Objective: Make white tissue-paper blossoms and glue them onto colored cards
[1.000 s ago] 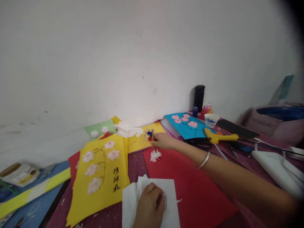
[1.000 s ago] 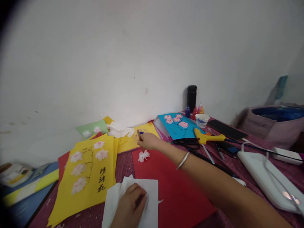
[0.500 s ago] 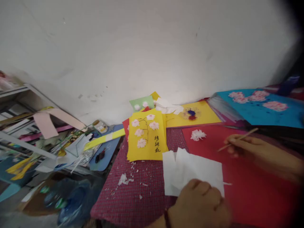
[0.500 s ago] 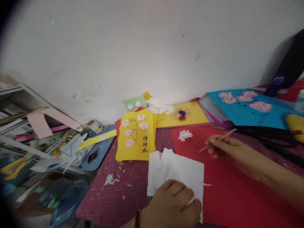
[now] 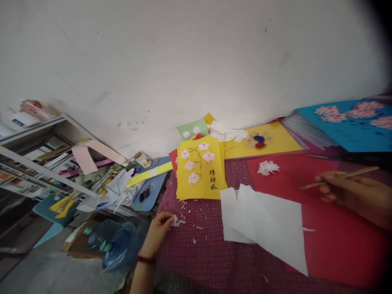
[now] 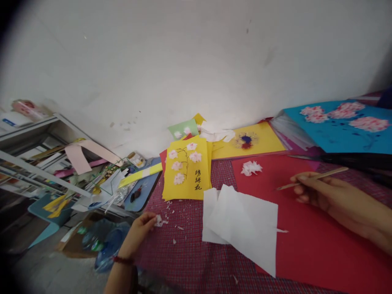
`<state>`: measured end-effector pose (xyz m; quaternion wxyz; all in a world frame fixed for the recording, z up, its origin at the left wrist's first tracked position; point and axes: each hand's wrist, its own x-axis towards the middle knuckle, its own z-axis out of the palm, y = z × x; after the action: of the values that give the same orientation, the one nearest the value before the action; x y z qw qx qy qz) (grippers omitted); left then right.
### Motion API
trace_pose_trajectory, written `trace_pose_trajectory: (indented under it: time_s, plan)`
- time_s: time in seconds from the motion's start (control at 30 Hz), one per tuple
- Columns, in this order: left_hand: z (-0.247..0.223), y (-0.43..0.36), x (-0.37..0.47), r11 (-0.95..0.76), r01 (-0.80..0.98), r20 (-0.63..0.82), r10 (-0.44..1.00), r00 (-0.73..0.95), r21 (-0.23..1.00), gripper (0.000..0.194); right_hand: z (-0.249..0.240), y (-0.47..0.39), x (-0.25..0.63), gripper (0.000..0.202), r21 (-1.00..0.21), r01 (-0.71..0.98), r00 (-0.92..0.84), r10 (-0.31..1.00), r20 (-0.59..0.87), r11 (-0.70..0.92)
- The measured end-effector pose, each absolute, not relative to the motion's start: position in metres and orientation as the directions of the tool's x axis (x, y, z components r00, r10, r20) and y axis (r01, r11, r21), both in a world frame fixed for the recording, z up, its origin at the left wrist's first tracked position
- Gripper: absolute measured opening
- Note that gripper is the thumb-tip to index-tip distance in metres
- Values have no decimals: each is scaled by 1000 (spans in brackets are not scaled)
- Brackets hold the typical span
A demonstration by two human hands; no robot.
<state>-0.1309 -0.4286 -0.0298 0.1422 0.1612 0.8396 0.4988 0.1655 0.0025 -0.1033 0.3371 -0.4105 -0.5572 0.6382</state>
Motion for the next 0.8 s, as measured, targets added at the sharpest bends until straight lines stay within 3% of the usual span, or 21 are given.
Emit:
trace_pose_trajectory:
  time_s: [0.07, 0.13, 0.4, 0.8]
  plan:
    - [-27, -424, -135, 408, 27, -164, 426, -890, 913, 27, -102, 1, 167, 34, -906, -39, -535, 774, -338, -422]
    - [-24, -420, -135, 366, -5, -171, 420, -891, 930, 29, -97, -2, 168, 36, -841, -64, -526, 734, -430, -538]
    - [-18, -411, -132, 298, -39, -174, 443, -880, 954, 31, -76, -16, 169, 7, -866, -73, -591, 721, -362, -495]
    - [12, -367, -77, 161, -12, -100, 554, -826, 987, 29, -74, -16, 184, 17, -872, -207, -684, 703, -195, -444]
